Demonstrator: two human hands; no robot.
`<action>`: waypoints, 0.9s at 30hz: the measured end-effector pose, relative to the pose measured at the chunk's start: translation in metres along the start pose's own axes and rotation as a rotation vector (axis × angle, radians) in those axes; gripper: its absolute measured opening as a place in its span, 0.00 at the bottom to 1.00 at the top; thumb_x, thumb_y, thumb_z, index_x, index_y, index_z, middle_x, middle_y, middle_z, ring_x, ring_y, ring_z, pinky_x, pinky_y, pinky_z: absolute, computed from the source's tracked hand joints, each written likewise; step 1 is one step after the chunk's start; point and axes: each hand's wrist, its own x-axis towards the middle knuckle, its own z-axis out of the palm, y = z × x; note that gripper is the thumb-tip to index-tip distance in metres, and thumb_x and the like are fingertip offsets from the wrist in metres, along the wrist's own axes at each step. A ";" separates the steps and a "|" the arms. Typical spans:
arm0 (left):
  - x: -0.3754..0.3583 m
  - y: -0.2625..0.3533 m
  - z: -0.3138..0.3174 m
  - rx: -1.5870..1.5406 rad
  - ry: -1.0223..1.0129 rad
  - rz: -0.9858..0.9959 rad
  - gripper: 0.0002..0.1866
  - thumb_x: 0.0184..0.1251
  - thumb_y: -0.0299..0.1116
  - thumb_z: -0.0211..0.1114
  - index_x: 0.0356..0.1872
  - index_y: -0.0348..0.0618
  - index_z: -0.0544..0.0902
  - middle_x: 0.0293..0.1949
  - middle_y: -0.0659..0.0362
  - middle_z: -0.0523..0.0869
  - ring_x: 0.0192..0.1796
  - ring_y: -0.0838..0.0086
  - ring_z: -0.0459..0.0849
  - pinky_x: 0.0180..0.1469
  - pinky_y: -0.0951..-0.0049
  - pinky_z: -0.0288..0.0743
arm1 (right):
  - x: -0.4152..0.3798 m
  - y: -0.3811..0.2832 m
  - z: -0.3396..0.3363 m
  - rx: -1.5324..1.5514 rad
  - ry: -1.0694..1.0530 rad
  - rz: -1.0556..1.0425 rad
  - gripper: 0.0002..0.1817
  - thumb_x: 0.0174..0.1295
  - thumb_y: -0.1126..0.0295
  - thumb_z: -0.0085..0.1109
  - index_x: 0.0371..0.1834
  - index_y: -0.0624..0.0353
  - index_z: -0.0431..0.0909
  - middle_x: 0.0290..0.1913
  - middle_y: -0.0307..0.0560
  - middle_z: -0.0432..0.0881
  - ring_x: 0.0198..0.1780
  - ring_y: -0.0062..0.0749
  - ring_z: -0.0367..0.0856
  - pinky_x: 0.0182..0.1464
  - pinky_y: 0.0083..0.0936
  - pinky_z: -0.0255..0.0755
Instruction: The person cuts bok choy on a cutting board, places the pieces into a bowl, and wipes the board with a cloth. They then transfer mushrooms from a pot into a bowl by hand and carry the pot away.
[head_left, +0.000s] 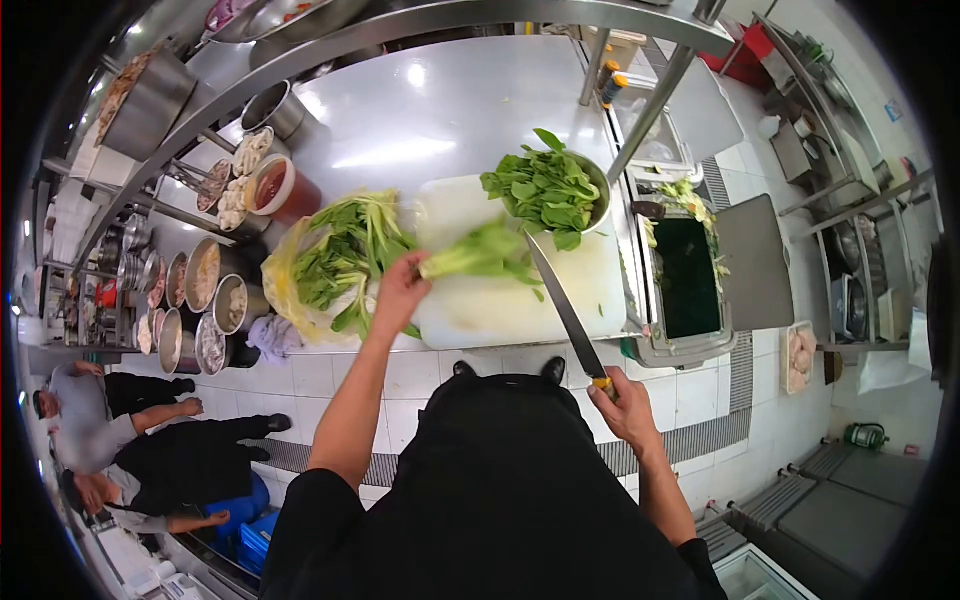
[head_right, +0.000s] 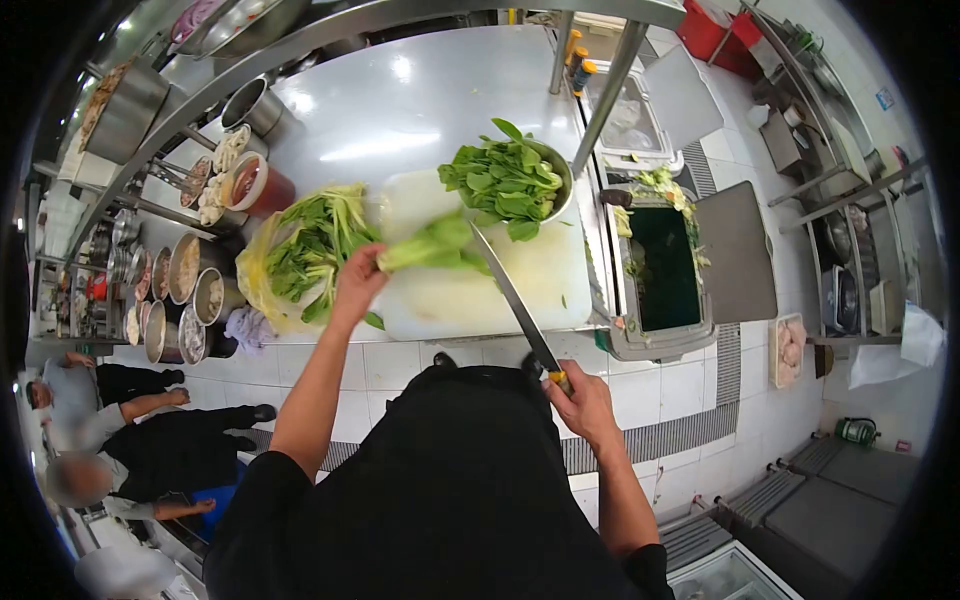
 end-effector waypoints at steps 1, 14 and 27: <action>-0.011 -0.023 0.008 0.175 -0.021 -0.050 0.23 0.64 0.21 0.66 0.62 0.38 0.79 0.58 0.51 0.85 0.56 0.67 0.86 0.59 0.65 0.81 | 0.000 -0.001 0.002 -0.006 0.000 0.011 0.17 0.69 0.57 0.65 0.51 0.57 0.79 0.25 0.61 0.82 0.32 0.64 0.83 0.34 0.49 0.74; -0.042 -0.019 0.020 0.565 0.059 0.275 0.23 0.60 0.23 0.68 0.58 0.39 0.82 0.60 0.50 0.83 0.57 0.56 0.85 0.57 0.63 0.82 | 0.059 -0.049 0.047 -0.220 0.113 -0.215 0.19 0.73 0.58 0.59 0.59 0.58 0.75 0.35 0.61 0.87 0.36 0.62 0.86 0.38 0.51 0.78; -0.053 -0.022 -0.002 0.542 0.045 0.172 0.20 0.57 0.24 0.69 0.53 0.39 0.84 0.56 0.49 0.85 0.59 0.51 0.83 0.63 0.60 0.78 | 0.042 0.044 0.053 -0.220 0.040 0.050 0.18 0.76 0.58 0.54 0.52 0.65 0.72 0.32 0.69 0.86 0.34 0.70 0.84 0.38 0.59 0.77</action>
